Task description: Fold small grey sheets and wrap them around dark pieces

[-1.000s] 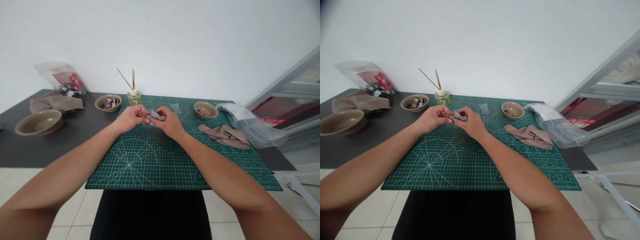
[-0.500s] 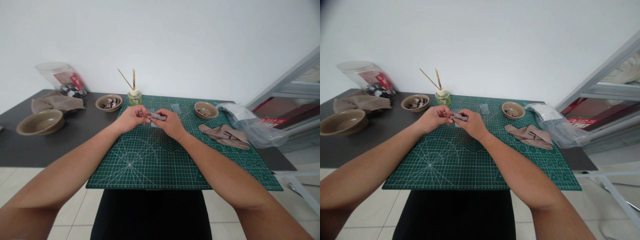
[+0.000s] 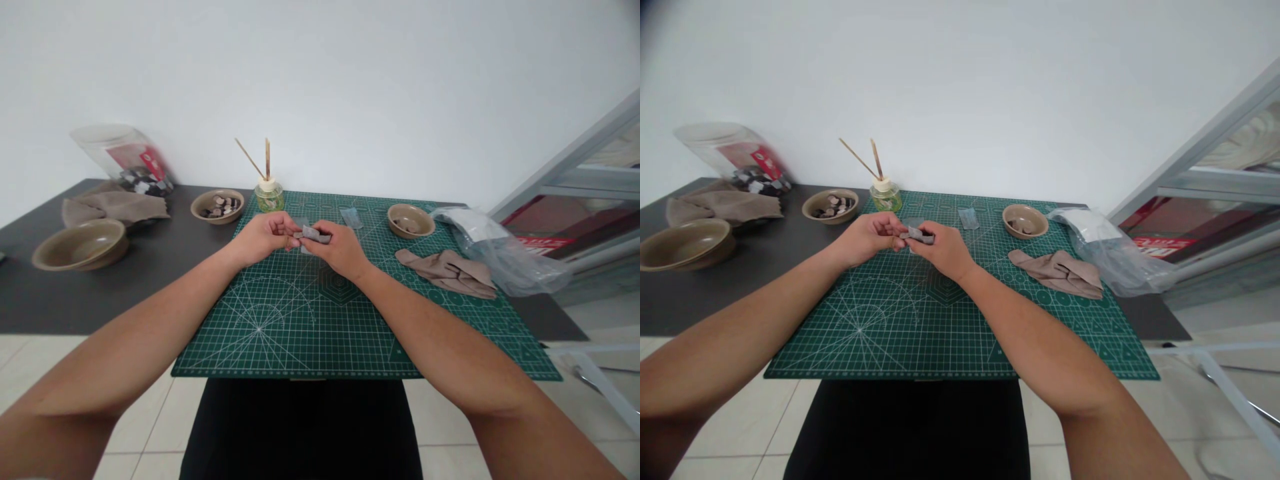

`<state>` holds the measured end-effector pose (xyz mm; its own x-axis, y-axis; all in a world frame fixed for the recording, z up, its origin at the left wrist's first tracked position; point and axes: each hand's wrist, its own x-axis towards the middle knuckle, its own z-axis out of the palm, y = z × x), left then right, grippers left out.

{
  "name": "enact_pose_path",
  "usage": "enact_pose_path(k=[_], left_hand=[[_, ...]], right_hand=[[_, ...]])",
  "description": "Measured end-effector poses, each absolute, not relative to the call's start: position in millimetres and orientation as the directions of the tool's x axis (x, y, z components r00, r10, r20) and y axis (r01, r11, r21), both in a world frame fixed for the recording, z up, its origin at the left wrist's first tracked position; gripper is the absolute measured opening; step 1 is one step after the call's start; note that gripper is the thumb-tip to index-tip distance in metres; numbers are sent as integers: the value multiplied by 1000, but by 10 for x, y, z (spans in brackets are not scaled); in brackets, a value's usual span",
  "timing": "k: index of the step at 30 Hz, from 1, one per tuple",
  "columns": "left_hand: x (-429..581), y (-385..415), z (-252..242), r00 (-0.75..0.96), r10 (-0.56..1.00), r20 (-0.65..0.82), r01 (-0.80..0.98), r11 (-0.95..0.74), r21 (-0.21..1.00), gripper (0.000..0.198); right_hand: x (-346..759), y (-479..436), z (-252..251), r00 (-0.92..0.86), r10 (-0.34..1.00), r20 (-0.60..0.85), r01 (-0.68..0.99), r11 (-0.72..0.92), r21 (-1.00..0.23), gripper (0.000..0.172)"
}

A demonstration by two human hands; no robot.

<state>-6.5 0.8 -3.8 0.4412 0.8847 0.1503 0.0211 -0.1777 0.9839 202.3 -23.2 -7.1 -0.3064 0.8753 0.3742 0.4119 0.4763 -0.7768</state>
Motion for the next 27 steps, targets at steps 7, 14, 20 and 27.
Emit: enact_pose_path(k=[7,14,20,27], left_hand=[[-91,22,-63,436,889,140,37,-173,984,33],[-85,11,-49,435,890,135,33,-166,986,31],[-93,21,-69,434,889,146,24,-173,985,34],[-84,17,-59,431,892,136,15,-158,987,33]], right_hand=[[2022,-224,-89,-331,853,402,426,516,-743,18],[2027,-225,-86,-326,854,406,457,518,-723,22],[2023,-217,-94,-337,849,406,454,525,-720,18],[2024,-222,-84,-337,842,422,471,539,-699,20]])
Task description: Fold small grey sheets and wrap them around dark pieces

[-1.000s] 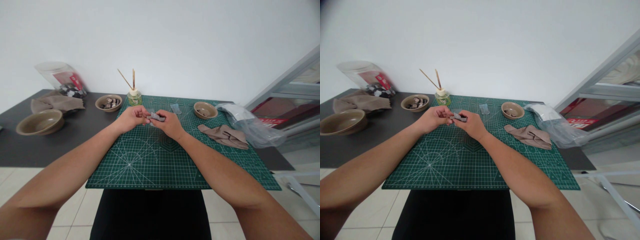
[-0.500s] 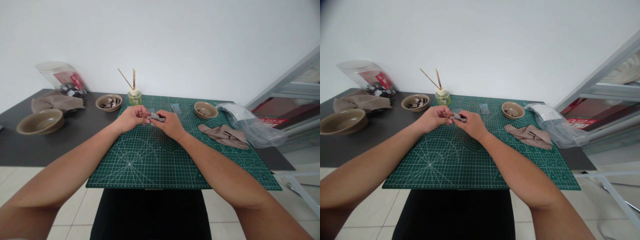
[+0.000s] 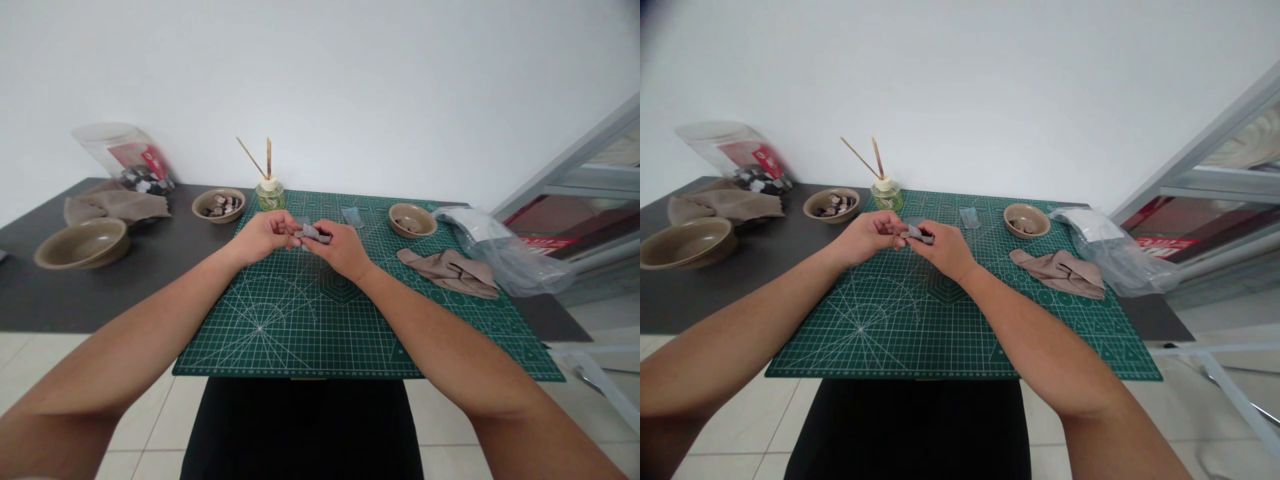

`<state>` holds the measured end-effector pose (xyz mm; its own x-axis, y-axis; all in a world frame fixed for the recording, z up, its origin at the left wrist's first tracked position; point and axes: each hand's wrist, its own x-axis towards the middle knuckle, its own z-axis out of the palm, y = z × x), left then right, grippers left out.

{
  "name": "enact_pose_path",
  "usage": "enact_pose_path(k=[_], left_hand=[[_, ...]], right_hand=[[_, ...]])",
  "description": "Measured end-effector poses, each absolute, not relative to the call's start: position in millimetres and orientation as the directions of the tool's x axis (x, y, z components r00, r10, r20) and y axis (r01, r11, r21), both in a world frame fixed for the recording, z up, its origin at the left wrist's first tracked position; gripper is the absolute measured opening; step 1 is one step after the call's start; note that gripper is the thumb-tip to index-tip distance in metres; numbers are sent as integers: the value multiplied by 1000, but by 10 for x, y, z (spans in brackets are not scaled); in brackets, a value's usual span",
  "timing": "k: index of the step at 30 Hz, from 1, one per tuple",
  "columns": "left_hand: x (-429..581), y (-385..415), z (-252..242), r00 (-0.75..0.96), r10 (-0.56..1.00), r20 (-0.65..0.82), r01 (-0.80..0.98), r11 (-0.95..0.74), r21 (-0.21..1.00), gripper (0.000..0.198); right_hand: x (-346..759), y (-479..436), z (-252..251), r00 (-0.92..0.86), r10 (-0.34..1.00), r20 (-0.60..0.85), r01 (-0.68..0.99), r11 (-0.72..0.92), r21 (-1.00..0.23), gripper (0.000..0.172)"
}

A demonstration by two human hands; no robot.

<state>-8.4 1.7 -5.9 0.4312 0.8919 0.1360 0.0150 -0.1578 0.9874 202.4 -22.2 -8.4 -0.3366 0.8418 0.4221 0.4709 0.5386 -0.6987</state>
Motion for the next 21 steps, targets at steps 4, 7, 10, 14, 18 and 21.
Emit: enact_pose_path(k=[4,7,10,14,18,21], left_hand=[[-82,17,-53,429,892,140,3,-156,988,33],[-81,17,-58,427,892,148,0,-163,987,33],[-77,13,-56,434,888,153,-6,-167,986,33],[-75,10,-48,426,891,158,2,-176,984,33],[-76,9,-43,418,894,160,-4,-175,985,32],[-76,6,-37,414,895,163,-10,-174,985,30]], right_hand=[[2021,-228,-76,-336,839,428,481,544,-688,20],[2017,-221,-87,-345,827,444,466,562,-684,18],[2018,-214,-100,-353,816,457,449,576,-683,15],[2023,-218,-94,-351,810,469,435,585,-685,17],[2023,-234,-82,-329,808,489,437,589,-680,20],[2020,-239,-85,-323,807,494,434,590,-681,19]])
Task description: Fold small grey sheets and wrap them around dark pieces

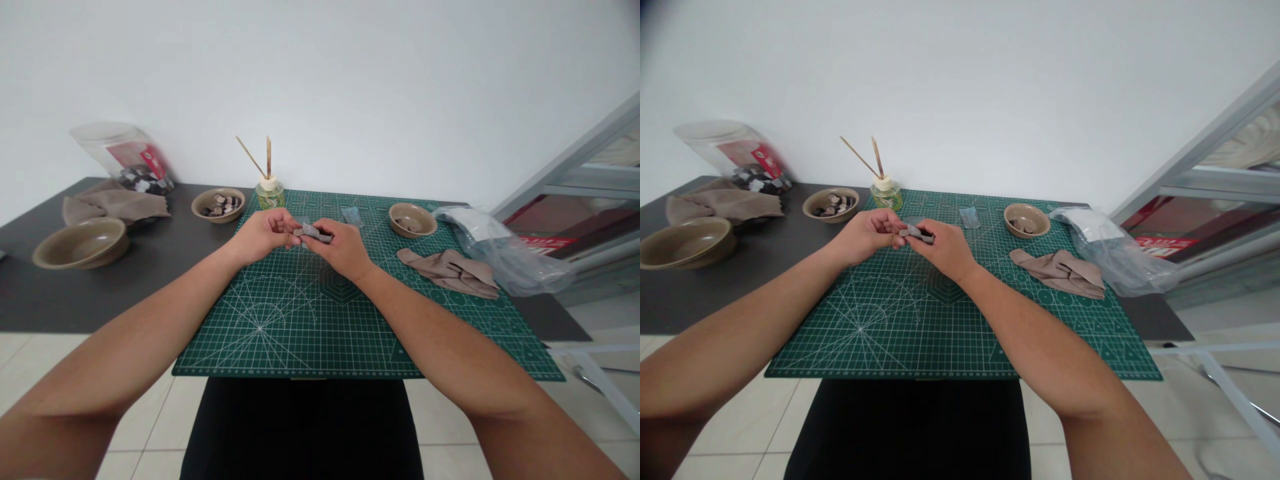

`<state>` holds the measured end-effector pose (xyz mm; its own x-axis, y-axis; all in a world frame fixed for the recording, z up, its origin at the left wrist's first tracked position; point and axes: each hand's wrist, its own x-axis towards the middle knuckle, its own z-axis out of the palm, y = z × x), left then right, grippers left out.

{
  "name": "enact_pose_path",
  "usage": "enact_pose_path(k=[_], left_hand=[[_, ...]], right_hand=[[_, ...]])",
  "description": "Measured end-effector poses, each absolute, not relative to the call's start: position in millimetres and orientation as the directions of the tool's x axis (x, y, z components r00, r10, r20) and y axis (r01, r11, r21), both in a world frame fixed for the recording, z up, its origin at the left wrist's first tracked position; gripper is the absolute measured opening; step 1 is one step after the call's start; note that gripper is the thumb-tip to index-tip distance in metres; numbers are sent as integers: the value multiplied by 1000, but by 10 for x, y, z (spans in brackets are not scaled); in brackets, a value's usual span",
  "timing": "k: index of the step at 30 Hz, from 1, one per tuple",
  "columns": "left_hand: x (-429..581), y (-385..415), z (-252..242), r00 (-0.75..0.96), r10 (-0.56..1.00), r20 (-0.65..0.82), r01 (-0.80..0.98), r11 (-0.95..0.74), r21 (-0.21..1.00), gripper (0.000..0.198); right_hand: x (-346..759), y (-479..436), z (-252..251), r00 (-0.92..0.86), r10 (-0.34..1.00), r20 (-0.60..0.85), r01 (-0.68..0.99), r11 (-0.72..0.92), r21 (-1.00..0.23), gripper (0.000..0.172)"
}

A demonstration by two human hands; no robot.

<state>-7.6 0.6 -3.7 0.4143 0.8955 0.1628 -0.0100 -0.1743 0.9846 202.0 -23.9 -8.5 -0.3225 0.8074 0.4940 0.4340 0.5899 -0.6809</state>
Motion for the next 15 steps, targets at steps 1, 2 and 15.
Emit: enact_pose_path(k=[1,2,15], left_hand=[[-76,5,-36,415,895,164,-7,-177,984,30],[-76,4,-35,418,893,165,-3,-180,984,30],[-71,5,-46,450,875,179,11,-206,979,33]], right_hand=[[2019,-240,-87,-325,807,493,432,591,-682,18],[2017,-240,-89,-328,807,492,429,591,-683,17],[2028,-236,-94,-331,814,477,362,576,-733,17]])
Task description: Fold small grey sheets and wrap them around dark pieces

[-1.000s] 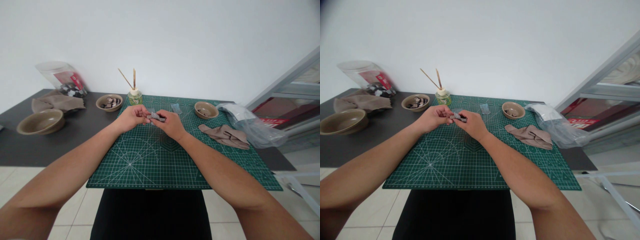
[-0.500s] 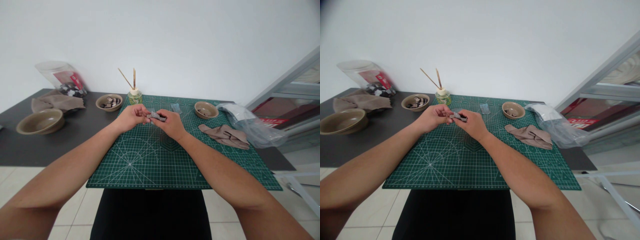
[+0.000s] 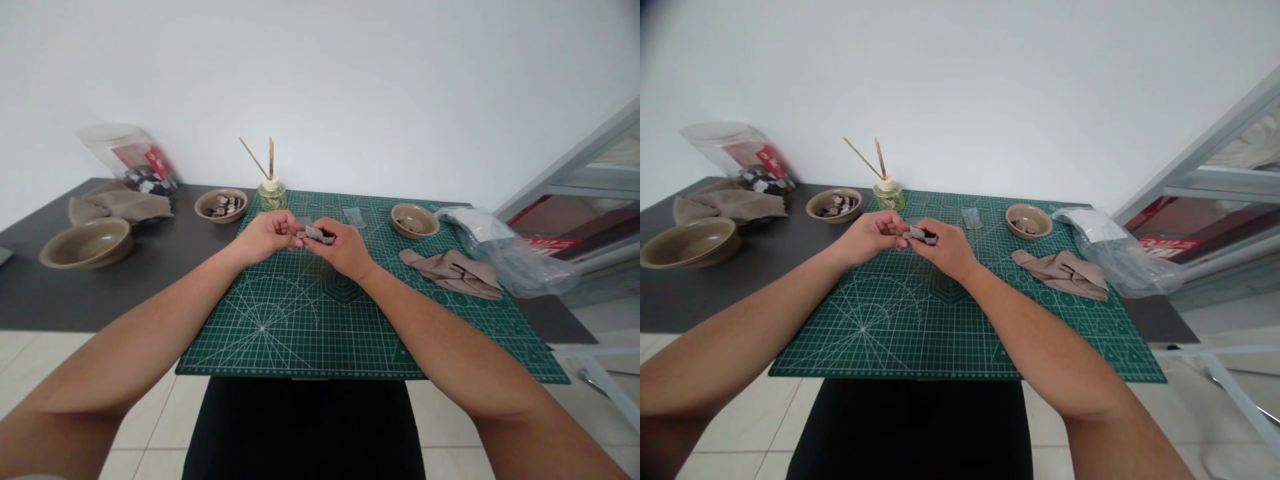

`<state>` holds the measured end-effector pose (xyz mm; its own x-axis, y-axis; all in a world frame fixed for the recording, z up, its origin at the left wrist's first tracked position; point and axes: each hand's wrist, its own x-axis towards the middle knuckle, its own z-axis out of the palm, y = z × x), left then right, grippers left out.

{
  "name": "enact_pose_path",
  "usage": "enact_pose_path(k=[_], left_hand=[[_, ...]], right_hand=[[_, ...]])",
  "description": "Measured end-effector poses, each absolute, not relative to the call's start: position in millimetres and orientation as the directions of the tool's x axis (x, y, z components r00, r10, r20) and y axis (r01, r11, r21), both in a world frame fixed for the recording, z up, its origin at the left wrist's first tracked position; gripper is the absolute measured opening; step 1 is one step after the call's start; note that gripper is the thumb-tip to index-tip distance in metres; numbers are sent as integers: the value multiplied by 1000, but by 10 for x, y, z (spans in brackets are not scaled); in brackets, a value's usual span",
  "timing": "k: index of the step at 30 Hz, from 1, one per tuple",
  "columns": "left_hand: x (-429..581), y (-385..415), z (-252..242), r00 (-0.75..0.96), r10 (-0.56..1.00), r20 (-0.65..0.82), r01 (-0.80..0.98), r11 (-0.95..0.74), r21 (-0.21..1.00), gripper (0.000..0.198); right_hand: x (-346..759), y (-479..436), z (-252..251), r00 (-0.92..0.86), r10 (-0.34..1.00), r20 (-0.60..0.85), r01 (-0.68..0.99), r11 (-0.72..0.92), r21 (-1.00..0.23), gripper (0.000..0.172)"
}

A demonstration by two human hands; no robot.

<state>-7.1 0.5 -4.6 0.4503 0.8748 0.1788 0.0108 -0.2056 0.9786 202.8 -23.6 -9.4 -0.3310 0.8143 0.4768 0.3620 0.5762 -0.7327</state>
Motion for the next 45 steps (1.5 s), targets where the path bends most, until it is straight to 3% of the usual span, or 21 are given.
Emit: enact_pose_path(k=[18,23,30,38,45], left_hand=[[-75,7,-36,446,878,172,36,-210,977,33],[-54,12,-44,416,875,249,-44,-255,966,34],[-38,-24,-28,407,887,220,-16,-234,972,28],[-60,13,-52,390,888,242,48,-282,958,29],[-81,25,-67,381,903,199,114,-259,959,29]], right_hand=[[2022,-257,-64,-337,822,459,403,566,-719,15],[2029,-215,-98,-221,864,452,368,503,-782,19],[1987,-199,-149,-155,956,250,175,275,-945,24],[1989,-181,-155,-209,941,265,166,301,-939,20],[2016,-130,-211,-243,937,252,184,299,-936,29]])
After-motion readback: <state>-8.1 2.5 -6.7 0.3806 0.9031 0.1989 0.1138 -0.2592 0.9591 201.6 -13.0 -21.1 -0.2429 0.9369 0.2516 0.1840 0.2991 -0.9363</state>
